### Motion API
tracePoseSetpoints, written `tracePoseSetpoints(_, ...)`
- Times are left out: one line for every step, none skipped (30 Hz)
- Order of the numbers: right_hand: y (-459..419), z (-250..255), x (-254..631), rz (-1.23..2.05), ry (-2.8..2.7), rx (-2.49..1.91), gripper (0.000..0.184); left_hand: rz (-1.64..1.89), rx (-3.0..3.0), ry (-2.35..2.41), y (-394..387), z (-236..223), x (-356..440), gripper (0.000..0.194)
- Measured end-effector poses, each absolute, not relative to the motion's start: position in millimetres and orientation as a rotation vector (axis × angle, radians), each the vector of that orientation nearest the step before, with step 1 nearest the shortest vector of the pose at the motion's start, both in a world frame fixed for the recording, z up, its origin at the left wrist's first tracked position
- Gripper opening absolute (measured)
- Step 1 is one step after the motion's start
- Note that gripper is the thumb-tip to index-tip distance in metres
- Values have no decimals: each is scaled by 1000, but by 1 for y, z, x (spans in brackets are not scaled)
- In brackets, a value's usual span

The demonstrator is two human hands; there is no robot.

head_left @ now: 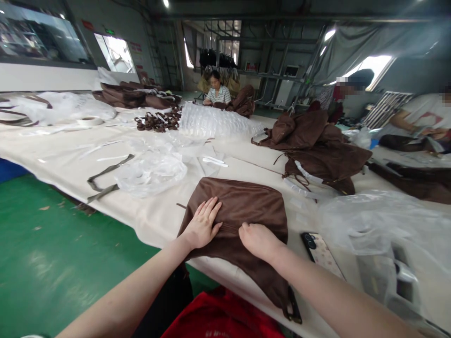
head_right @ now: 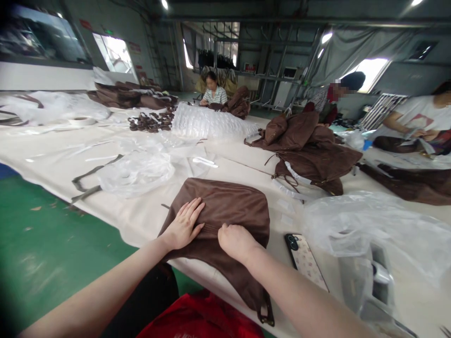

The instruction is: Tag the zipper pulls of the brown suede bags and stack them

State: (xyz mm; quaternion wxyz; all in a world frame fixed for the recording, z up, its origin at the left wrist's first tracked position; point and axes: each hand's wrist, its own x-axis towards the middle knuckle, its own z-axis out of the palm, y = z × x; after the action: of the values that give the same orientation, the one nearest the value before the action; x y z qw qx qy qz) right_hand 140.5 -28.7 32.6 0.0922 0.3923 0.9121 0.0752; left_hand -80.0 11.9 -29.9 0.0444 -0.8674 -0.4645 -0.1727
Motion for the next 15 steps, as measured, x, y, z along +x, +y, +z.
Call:
tracePoseSetpoints(-28, 35, 143, 223, 2711, 1151, 21, -537, -2643, -1400, 13, -31, -80, 59)
tracePoseSetpoints(-27, 38, 146, 218, 2713, 1136, 21, -548, -2634, -1381, 14, -33, -81, 59)
tracePoseSetpoints(-26, 40, 149, 209, 2713, 1123, 20, -562, -2620, -1363, 16, -34, -81, 59)
tracePoseSetpoints(-26, 42, 153, 197, 2714, 1109, 20, -576, -2606, -1345, 18, -36, -82, 59)
tracePoseSetpoints(-26, 43, 157, 184, 2712, 1098, 19, -595, -2591, -1327, 19, -38, -82, 59)
tracePoseSetpoints(-27, 44, 161, 176, 2710, 1093, 18, -609, -2578, -1306, 21, -40, -81, 60)
tracePoseSetpoints(-28, 45, 164, 172, 2705, 1091, 18, -622, -2568, -1280, 23, -41, -81, 61)
tracePoseSetpoints(-30, 44, 167, 173, 2705, 1090, 18, -635, -2560, -1253, 25, -43, -80, 62)
tracePoseSetpoints(-31, 44, 170, 176, 2708, 1091, 17, -648, -2553, -1227, 26, -45, -79, 63)
tracePoseSetpoints(-32, 43, 172, 179, 2711, 1094, 17, -665, -2545, -1202, 28, -46, -78, 63)
tracePoseSetpoints(-33, 42, 175, 179, 2714, 1095, 17, -683, -2536, -1183, 30, -48, -78, 64)
tracePoseSetpoints(-32, 41, 179, 176, 2721, 1094, 16, -701, -2525, -1171, 31, -50, -77, 64)
tracePoseSetpoints(-31, 42, 184, 172, 2728, 1111, 16, -714, -2516, -1164, 32, -51, -77, 64)
tracePoseSetpoints(-29, 43, 191, 172, 2736, 1171, 18, -720, -2511, -1163, 33, -52, -77, 64)
tracePoseSetpoints(-27, 46, 200, 178, 2736, 1293, 21, -719, -2511, -1168, 32, -52, -77, 63)
